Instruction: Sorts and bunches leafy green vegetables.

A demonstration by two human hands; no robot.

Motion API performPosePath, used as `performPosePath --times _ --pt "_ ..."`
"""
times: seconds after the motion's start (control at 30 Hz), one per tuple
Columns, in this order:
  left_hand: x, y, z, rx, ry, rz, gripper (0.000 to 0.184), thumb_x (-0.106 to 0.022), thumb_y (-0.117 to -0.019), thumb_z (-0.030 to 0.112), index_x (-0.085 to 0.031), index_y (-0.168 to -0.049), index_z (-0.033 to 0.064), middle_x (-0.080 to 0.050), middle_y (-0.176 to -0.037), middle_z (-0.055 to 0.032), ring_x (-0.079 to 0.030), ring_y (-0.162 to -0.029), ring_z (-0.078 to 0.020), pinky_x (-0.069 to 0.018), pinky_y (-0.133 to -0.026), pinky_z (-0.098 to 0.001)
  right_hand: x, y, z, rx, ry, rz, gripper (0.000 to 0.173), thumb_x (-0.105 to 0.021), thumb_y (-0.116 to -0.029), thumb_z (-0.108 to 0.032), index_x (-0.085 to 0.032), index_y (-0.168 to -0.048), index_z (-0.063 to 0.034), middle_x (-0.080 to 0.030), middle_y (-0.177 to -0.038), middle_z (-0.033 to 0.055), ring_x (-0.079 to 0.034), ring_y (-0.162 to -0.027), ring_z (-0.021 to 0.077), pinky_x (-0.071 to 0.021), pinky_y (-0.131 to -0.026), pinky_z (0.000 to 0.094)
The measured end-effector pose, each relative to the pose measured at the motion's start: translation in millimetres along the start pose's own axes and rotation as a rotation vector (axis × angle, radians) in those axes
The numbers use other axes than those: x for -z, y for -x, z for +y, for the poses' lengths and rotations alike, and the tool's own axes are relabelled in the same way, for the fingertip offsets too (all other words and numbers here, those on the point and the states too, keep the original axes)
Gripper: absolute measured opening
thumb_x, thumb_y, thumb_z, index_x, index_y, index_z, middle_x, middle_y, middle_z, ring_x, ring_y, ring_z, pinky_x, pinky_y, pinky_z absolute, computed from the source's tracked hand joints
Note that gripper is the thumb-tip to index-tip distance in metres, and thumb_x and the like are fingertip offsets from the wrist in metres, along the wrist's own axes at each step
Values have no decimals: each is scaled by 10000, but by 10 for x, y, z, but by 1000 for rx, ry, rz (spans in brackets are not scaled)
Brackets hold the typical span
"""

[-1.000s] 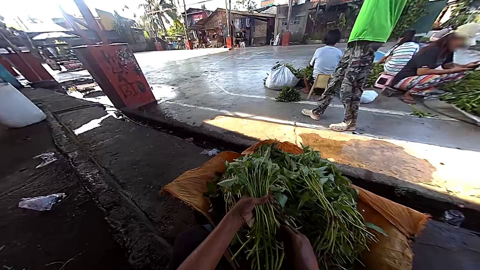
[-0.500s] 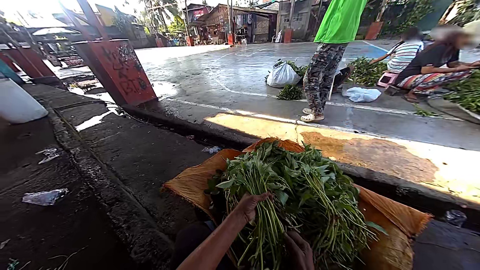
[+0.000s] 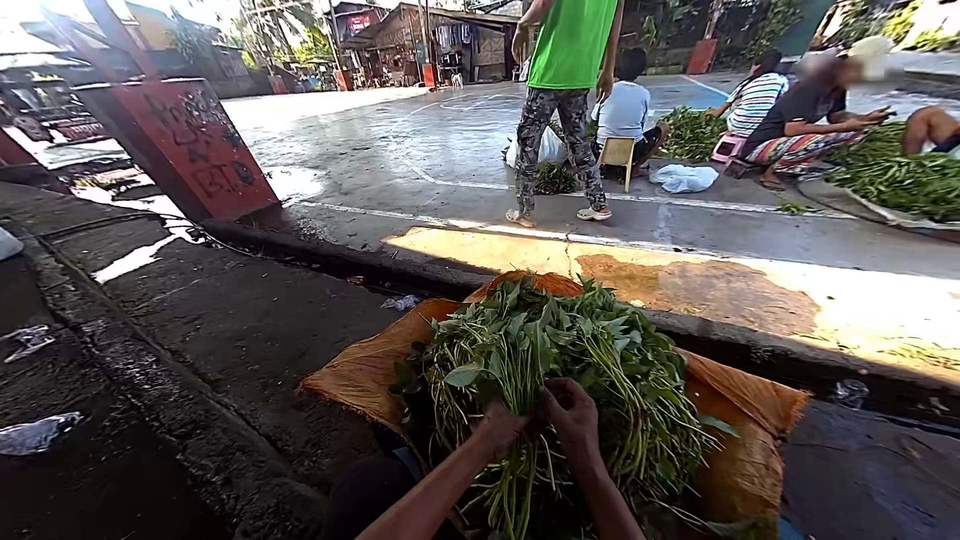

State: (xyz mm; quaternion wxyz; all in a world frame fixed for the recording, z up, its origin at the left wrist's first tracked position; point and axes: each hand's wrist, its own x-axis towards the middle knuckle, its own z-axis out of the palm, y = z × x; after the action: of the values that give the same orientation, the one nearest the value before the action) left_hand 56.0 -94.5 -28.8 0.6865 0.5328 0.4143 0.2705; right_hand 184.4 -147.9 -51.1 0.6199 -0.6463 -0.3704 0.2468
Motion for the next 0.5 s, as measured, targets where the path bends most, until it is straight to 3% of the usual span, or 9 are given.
performPosePath --times 0.07,0.13,0.2,0.27,0.3,0.33,0.37,0.43,0.5 --pt "9 -30 2 -30 96 -38 512 -771 -831 -67 -518 -1274 -31 -721 -1047 -107 -722 -942 -162 -606 -868 -312 -55 -38 -40 -99 -234 96 50 -647 -925 -30 -683 -920 5 -642 -748 23 -589 -635 73 -502 -613 232" --pt "63 -69 -12 -62 181 -142 420 -724 -855 -84 -576 -1245 -37 -730 -1019 -112 -725 -931 -204 -608 -886 -358 -101 -9 -48 -291 -518 105 175 -508 -1014 -27 -603 -868 -15 -526 -625 -19 -477 -505 49 -435 -502 203" --pt "92 -34 -15 -29 199 -261 409 -698 -866 -70 -548 -1240 5 -718 -1015 -73 -710 -948 -181 -592 -911 -357 -102 64 20 -427 -641 -35 299 -391 -1088 -115 -591 -874 -58 -485 -572 -70 -437 -460 11 -408 -466 171" --pt "95 20 2 40 228 -373 310 -662 -873 -59 -567 -1147 50 -721 -929 -49 -715 -871 -182 -602 -864 -369 -53 104 87 -435 -533 -223 374 -305 -1096 -144 -554 -820 -96 -466 -505 -92 -422 -405 -16 -386 -419 150" --pt "114 32 5 54 243 -420 289 -651 -873 -47 -583 -1131 63 -721 -910 -43 -717 -852 -186 -604 -850 -375 3 81 96 -380 -382 -297 340 -329 -1085 -137 -564 -846 -82 -490 -524 -78 -448 -421 -8 -407 -433 160" --pt "141 30 2 51 264 -447 282 -652 -874 -32 -587 -1130 66 -715 -908 -42 -716 -846 -193 -607 -841 -384 86 16 108 -295 -166 -326 276 -429 -1072 -156 -620 -906 -45 -557 -601 -42 -514 -493 22 -465 -500 200" --pt "165 17 3 33 295 -447 285 -661 -871 -17 -596 -1137 61 -711 -911 -47 -715 -842 -204 -611 -837 -397 201 -79 140 -217 55 -309 274 -533 -1050 -226 -686 -1009 -2 -646 -765 35 -600 -657 101 -528 -653 304" --pt "213 -36 41 -22 353 -381 285 -652 -875 -6 -594 -1150 44 -710 -910 -66 -717 -834 -217 -615 -828 -404 459 -270 201 -67 376 -155 335 -603 -1015 -285 -704 -1110 19 -717 -995 156 -695 -916 267 -560 -868 482" --pt "266 -79 111 -52 419 -270 248 -578 -925 -30 -563 -1166 26 -704 -925 -92 -718 -840 -223 -617 -824 -390 722 -432 244 -11 613 -10 316 -613 -1005 -231 -685 -1164 32 -686 -1130 216 -685 -1027 359 -543 -929 546"
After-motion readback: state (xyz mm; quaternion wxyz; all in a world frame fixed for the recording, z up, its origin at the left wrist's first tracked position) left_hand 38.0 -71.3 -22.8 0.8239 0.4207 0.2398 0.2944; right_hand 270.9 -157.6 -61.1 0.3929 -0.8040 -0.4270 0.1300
